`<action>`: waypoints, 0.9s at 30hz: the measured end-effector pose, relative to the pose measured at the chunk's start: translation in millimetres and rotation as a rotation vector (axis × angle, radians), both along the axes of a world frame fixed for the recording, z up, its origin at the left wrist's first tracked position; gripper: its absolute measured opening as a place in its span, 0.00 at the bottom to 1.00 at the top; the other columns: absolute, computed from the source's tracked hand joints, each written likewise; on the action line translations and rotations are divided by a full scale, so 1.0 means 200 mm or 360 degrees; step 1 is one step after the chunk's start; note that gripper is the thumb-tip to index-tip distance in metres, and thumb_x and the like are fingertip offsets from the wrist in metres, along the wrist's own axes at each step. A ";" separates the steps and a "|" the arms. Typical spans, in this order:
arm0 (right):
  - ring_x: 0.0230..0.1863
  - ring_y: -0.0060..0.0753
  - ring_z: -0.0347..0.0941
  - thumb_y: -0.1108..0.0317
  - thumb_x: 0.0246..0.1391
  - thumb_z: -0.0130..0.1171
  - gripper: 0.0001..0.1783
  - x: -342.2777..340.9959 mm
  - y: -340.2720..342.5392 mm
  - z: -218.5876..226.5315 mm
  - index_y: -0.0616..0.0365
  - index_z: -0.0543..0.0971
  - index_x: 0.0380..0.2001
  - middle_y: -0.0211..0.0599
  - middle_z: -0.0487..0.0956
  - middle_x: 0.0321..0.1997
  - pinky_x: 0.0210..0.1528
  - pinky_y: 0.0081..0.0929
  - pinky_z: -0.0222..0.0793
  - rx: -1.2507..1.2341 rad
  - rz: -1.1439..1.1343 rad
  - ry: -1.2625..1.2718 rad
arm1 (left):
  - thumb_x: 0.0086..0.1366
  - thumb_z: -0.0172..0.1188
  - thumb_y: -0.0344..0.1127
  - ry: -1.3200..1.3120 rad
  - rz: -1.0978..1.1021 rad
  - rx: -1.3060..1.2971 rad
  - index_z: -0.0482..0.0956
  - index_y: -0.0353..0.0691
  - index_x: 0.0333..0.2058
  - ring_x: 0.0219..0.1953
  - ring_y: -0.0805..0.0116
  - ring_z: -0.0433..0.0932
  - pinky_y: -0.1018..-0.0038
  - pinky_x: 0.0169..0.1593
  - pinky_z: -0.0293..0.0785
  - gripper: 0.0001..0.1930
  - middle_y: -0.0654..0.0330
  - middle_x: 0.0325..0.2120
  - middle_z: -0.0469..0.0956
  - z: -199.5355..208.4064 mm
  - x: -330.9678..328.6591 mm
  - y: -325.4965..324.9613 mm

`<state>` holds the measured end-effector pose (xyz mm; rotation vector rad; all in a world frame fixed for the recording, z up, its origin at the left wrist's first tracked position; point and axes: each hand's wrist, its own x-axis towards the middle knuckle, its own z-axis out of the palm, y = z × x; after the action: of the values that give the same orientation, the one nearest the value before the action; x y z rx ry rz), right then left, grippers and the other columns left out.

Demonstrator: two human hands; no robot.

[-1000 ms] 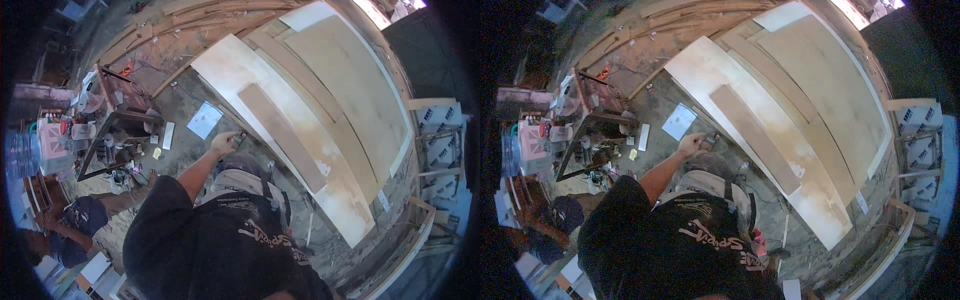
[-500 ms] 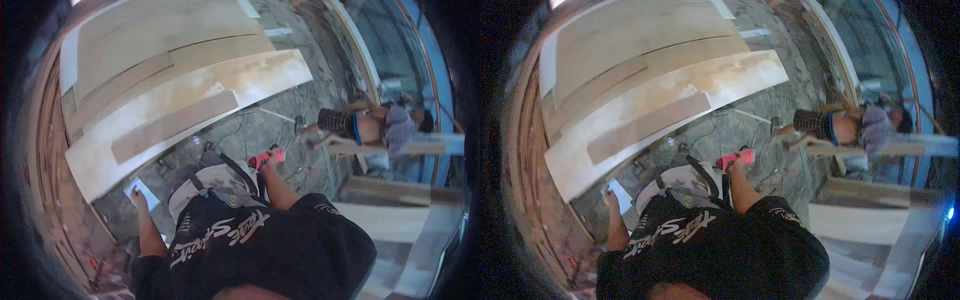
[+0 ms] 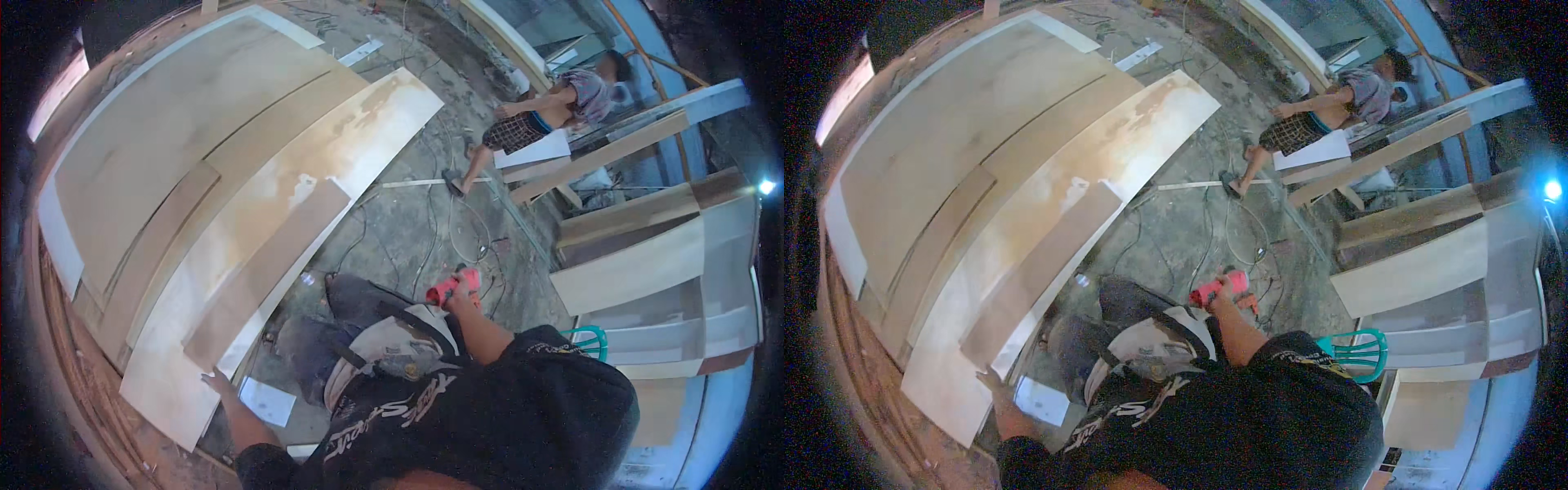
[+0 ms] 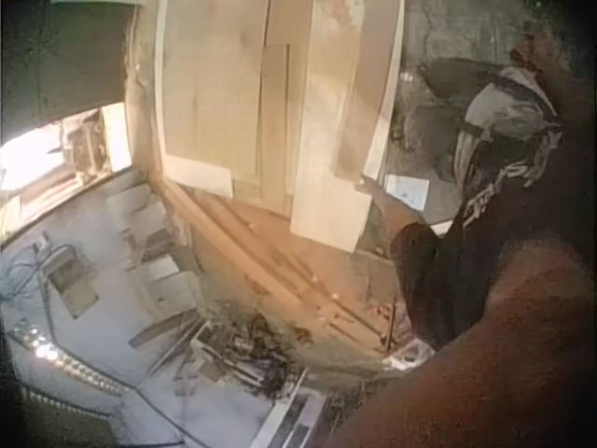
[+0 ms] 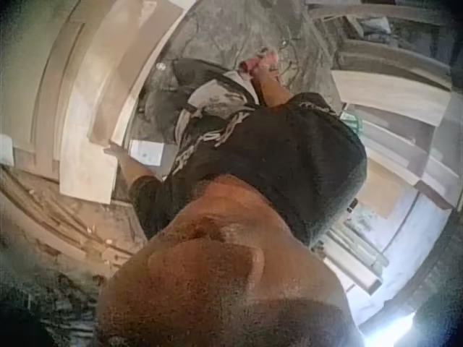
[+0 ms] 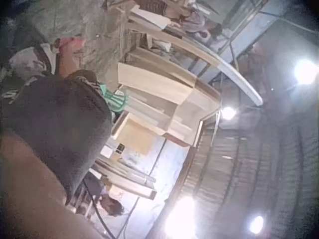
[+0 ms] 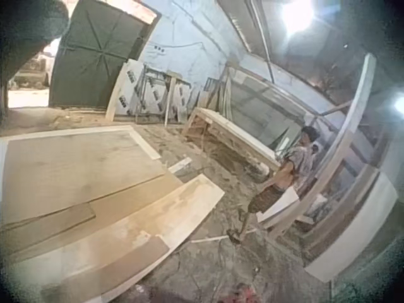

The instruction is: The person sands a wooden board using an electric rotary sander and feels the wood surface by hand.

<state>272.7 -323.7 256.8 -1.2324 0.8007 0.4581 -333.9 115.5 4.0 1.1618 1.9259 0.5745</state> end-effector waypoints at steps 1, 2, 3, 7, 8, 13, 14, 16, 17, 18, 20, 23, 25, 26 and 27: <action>0.33 0.40 0.73 0.54 0.50 0.62 0.12 -0.02 -0.05 0.05 0.45 0.71 0.28 0.30 0.73 0.29 0.46 0.52 0.75 -0.0098 0.0007 -0.0052 | 0.73 0.56 0.48 0.0269 -0.0240 -0.0156 0.51 0.18 0.70 0.74 0.39 0.53 0.55 0.76 0.52 0.42 0.32 0.71 0.54 -0.06 0.00 0.04; 0.33 0.40 0.73 0.54 0.50 0.62 0.12 0.00 -0.16 0.06 0.45 0.71 0.28 0.30 0.73 0.29 0.46 0.52 0.75 -0.0131 -0.0026 -0.0107 | 0.73 0.56 0.46 0.0515 -0.0516 -0.0280 0.50 0.18 0.70 0.74 0.37 0.53 0.55 0.76 0.53 0.42 0.31 0.71 0.53 -0.11 0.10 0.09; 0.33 0.40 0.73 0.55 0.51 0.61 0.11 0.04 -0.18 0.03 0.45 0.72 0.29 0.30 0.74 0.30 0.45 0.51 0.75 -0.0175 -0.0246 -0.0055 | 0.73 0.56 0.46 0.0497 -0.0500 -0.0253 0.50 0.18 0.70 0.74 0.37 0.53 0.55 0.76 0.53 0.42 0.31 0.71 0.53 -0.15 0.09 0.19; 0.35 0.44 0.73 0.55 0.52 0.60 0.11 -0.03 -0.18 0.14 0.46 0.72 0.31 0.31 0.74 0.33 0.45 0.54 0.73 -0.0070 -0.0489 -0.0123 | 0.73 0.54 0.46 0.0264 -0.0666 -0.0195 0.48 0.20 0.71 0.74 0.41 0.54 0.55 0.75 0.52 0.42 0.31 0.71 0.55 -0.27 -0.03 0.35; 0.36 0.45 0.73 0.54 0.50 0.61 0.13 0.01 -0.36 0.23 0.47 0.73 0.33 0.31 0.75 0.35 0.44 0.57 0.72 -0.0105 -0.0610 -0.0271 | 0.73 0.53 0.48 0.0138 -0.0718 -0.0105 0.48 0.21 0.72 0.73 0.41 0.56 0.54 0.74 0.54 0.42 0.32 0.71 0.55 -0.30 0.31 0.28; 0.32 0.44 0.73 0.49 0.51 0.60 0.18 -0.03 -0.51 0.31 0.48 0.78 0.40 0.36 0.77 0.35 0.42 0.45 0.74 -0.0376 -0.0805 -0.0219 | 0.76 0.44 0.60 0.1481 -0.0529 0.0151 0.47 0.28 0.74 0.70 0.44 0.63 0.52 0.68 0.65 0.44 0.40 0.70 0.62 -0.41 0.28 0.10; 0.32 0.44 0.73 0.49 0.52 0.60 0.18 0.00 -0.51 0.26 0.48 0.78 0.40 0.36 0.78 0.35 0.41 0.45 0.74 -0.0375 -0.0782 -0.0201 | 0.76 0.40 0.63 0.1707 -0.0417 0.0529 0.50 0.30 0.74 0.70 0.45 0.65 0.51 0.66 0.67 0.44 0.43 0.69 0.64 -0.43 0.16 0.06; 0.33 0.44 0.74 0.49 0.52 0.60 0.19 0.02 -0.62 0.37 0.48 0.78 0.41 0.36 0.78 0.36 0.41 0.45 0.75 -0.0358 -0.0884 -0.0233 | 0.76 0.39 0.63 0.1823 -0.0446 0.0292 0.54 0.31 0.73 0.69 0.47 0.66 0.53 0.65 0.69 0.42 0.44 0.69 0.65 -0.39 0.30 0.08; 0.34 0.44 0.75 0.49 0.53 0.60 0.19 0.04 -0.67 0.44 0.48 0.79 0.41 0.36 0.78 0.36 0.40 0.45 0.75 -0.0342 -0.0935 -0.0269 | 0.77 0.39 0.63 0.1956 -0.0501 0.0040 0.59 0.33 0.72 0.69 0.49 0.67 0.54 0.63 0.71 0.40 0.46 0.68 0.67 -0.37 0.39 0.05; 0.34 0.44 0.75 0.49 0.53 0.60 0.19 0.03 -0.64 0.44 0.48 0.79 0.42 0.36 0.79 0.37 0.40 0.45 0.75 -0.0292 -0.0945 -0.0229 | 0.76 0.38 0.64 0.2204 -0.0301 0.0587 0.66 0.35 0.69 0.66 0.54 0.72 0.55 0.60 0.73 0.39 0.47 0.65 0.72 -0.39 0.24 0.13; 0.35 0.45 0.76 0.48 0.54 0.60 0.20 0.04 -0.67 0.51 0.49 0.79 0.43 0.36 0.79 0.38 0.39 0.44 0.76 -0.0203 -0.1012 -0.0258 | 0.76 0.39 0.63 0.2111 -0.0212 0.0518 0.66 0.36 0.69 0.65 0.55 0.73 0.54 0.60 0.73 0.38 0.48 0.64 0.73 -0.37 0.27 0.22; 0.36 0.45 0.77 0.48 0.55 0.60 0.20 0.07 -0.64 0.56 0.49 0.79 0.44 0.36 0.80 0.39 0.38 0.44 0.76 -0.0090 -0.1037 -0.0284 | 0.76 0.39 0.63 0.1955 -0.0102 0.0304 0.65 0.38 0.70 0.65 0.56 0.73 0.52 0.62 0.71 0.38 0.50 0.65 0.72 -0.27 0.24 0.25; 0.37 0.45 0.78 0.48 0.55 0.60 0.21 0.10 -0.62 0.57 0.50 0.79 0.45 0.36 0.81 0.40 0.37 0.44 0.77 0.0009 -0.1070 -0.0304 | 0.76 0.40 0.63 0.1845 -0.0075 0.0199 0.63 0.39 0.71 0.67 0.56 0.72 0.50 0.64 0.70 0.38 0.51 0.67 0.71 -0.25 0.27 0.25; 0.38 0.45 0.78 0.48 0.56 0.60 0.21 0.11 -0.63 0.57 0.50 0.79 0.45 0.36 0.81 0.40 0.37 0.44 0.77 0.0064 -0.1092 -0.0311 | 0.75 0.40 0.64 0.1756 -0.0149 0.0177 0.62 0.40 0.72 0.68 0.55 0.71 0.48 0.65 0.67 0.39 0.50 0.68 0.69 -0.23 0.29 0.22; 0.38 0.45 0.79 0.48 0.56 0.60 0.21 0.12 -0.61 0.57 0.50 0.80 0.46 0.36 0.81 0.41 0.36 0.44 0.77 0.0132 -0.1111 -0.0324 | 0.75 0.41 0.65 0.1671 -0.0220 0.0160 0.61 0.40 0.72 0.69 0.55 0.69 0.46 0.67 0.65 0.40 0.50 0.69 0.67 -0.21 0.29 0.20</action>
<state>297.3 -446.5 370.6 -0.8325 0.9619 -0.1985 -275.3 155.7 -39.0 1.8705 2.6326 -0.0775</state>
